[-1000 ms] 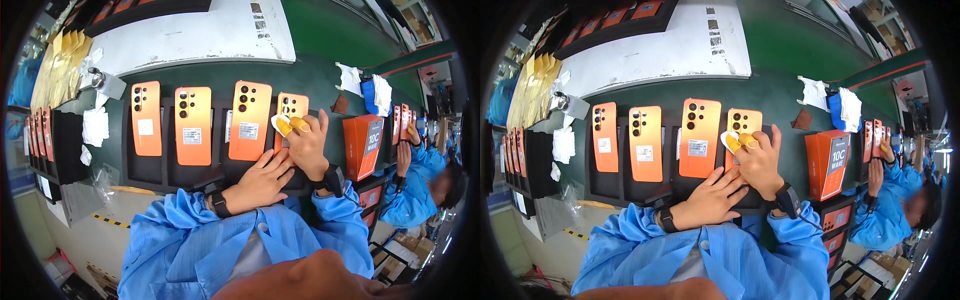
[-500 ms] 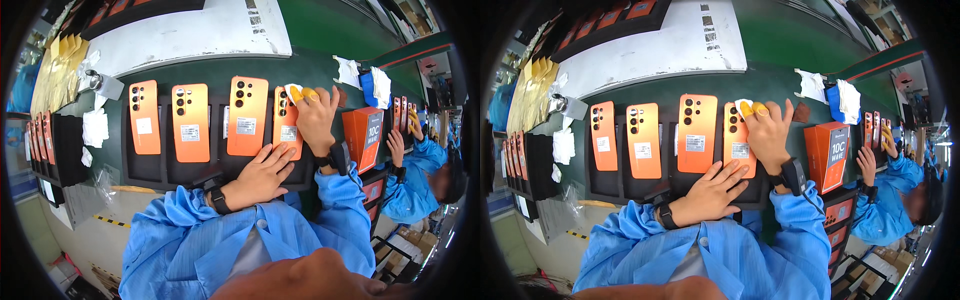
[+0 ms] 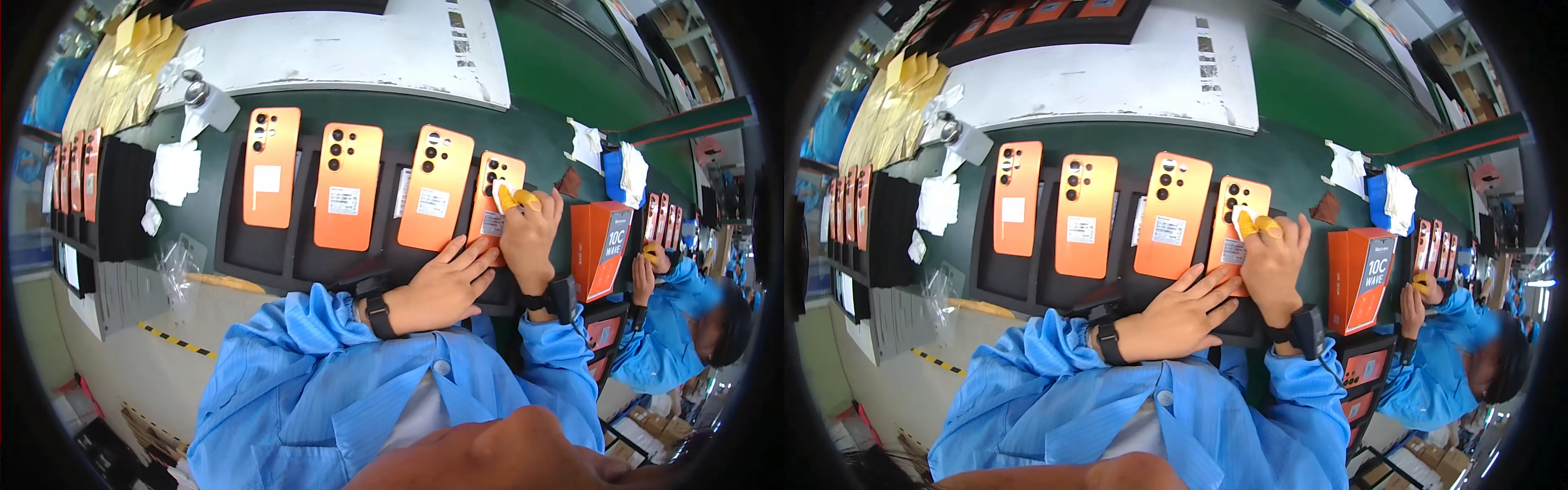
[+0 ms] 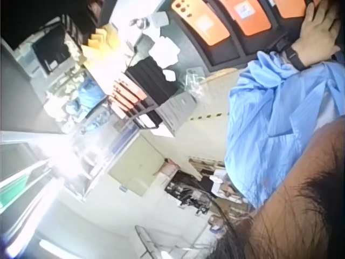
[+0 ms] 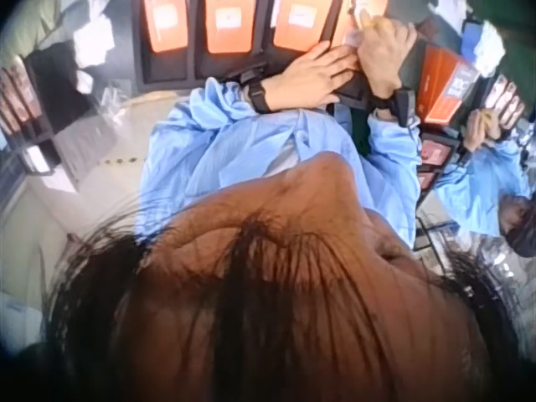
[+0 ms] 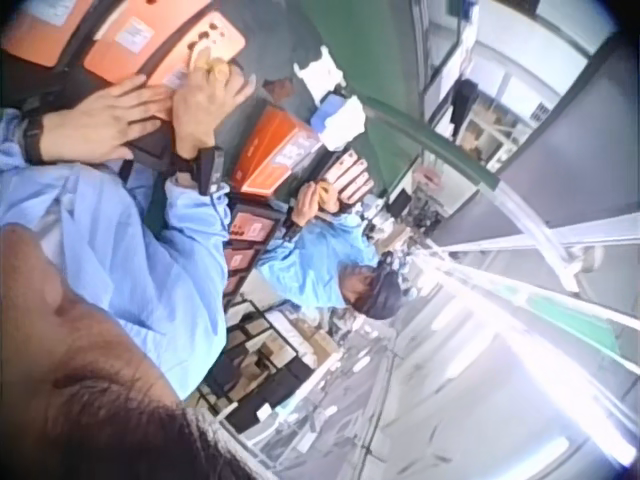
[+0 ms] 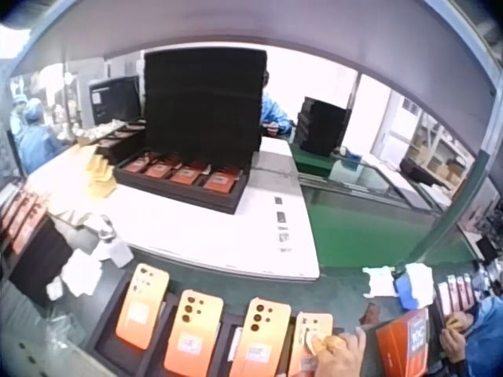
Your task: Cleaning and assembling smartphone components in a factory setting.
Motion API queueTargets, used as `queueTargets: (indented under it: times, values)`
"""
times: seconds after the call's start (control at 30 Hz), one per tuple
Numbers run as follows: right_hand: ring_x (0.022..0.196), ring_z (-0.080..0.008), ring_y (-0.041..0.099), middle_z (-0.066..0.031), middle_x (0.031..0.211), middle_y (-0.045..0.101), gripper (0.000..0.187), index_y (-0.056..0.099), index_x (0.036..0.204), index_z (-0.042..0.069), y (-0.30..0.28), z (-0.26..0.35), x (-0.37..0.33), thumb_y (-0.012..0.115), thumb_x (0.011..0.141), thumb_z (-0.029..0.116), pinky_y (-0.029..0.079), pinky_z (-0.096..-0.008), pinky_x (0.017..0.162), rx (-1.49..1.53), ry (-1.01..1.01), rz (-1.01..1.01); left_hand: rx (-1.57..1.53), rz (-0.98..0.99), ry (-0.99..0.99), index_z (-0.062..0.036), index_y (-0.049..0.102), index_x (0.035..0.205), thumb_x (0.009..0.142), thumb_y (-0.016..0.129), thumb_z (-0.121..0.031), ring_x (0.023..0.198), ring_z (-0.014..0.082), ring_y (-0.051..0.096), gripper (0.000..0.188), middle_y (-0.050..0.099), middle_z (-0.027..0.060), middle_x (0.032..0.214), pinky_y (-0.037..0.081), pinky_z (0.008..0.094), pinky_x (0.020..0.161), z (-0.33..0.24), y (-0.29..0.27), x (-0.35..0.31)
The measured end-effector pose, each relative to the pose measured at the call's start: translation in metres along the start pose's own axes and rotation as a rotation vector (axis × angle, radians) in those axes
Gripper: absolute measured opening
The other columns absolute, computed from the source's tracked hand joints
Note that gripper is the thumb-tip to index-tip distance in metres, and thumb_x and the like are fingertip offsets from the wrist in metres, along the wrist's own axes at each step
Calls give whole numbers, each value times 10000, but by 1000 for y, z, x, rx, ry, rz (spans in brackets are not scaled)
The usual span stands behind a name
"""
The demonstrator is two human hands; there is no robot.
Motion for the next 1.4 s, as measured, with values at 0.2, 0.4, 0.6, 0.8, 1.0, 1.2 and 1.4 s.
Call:
queueTargets:
  times: [0.2, 0.4, 0.6, 0.8, 1.0, 1.2, 1.4]
  values:
    - [1010, -330, 572, -88, 981, 658, 337, 758, 1026, 106, -20, 19, 43, 615, 740, 0, 404, -586, 1013, 271, -108, -126, 105, -113, -164, -50, 585, 1338, 780, 771, -327, 1379, 382, 409, 650, 451, 198, 1478, 319, 535, 1137, 5, -37, -29]
    - [988, -265, 571, -42, 942, 653, 287, 763, 997, 137, 30, 59, 79, 630, 755, 59, 318, -616, 1068, 227, -313, 48, 181, -127, -269, -56, 540, 1397, 812, 747, -331, 1432, 377, 372, 678, 390, 227, 1536, 342, 489, 1141, 24, -39, -49]
    - [999, -248, 571, -12, 961, 663, 254, 767, 989, 132, 17, 66, 45, 639, 770, 123, 295, -651, 1071, 183, -236, 35, 170, -161, -238, -46, 536, 1400, 813, 742, -308, 1420, 381, 388, 675, 405, 230, 1525, 364, 483, 1119, 27, -34, -52]
    - [1065, -256, 553, -10, 1025, 680, 195, 772, 913, 140, 32, 60, 93, 644, 766, 128, 267, -667, 1080, 150, -254, 47, 159, -142, -257, -48, 530, 1406, 810, 742, -299, 1420, 379, 391, 681, 400, 234, 1529, 390, 471, 1090, 30, -39, -51]
    - [1039, -265, 562, -13, 990, 660, 234, 774, 944, 153, 30, 67, 52, 653, 745, 128, 278, -698, 1059, 203, -273, 93, 166, -155, -253, -48, 529, 1408, 796, 751, -293, 1420, 374, 390, 696, 396, 231, 1533, 401, 464, 1077, 32, -30, -52]
    - [1052, -273, 558, -28, 986, 661, 178, 753, 917, 128, 35, 52, 103, 644, 778, 110, 274, -683, 1062, 100, -264, 32, 190, -146, -249, -45, 538, 1400, 782, 759, -298, 1413, 373, 401, 703, 420, 227, 1518, 412, 454, 1063, 31, -36, -50]
    - [1026, -269, 559, -31, 969, 616, 260, 758, 1000, 139, 35, 61, 53, 670, 756, 117, 285, -690, 1072, 182, -265, 30, 203, -141, -249, -44, 542, 1396, 791, 747, -299, 1414, 373, 398, 687, 420, 226, 1517, 416, 451, 1053, 34, -32, -46]
Point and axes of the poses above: each hand's wrist, its own x-axis towards the middle knuckle, its own y-axis out of the palm, z = x × y, the point moved 4 cm from there along x, towards the middle knuckle
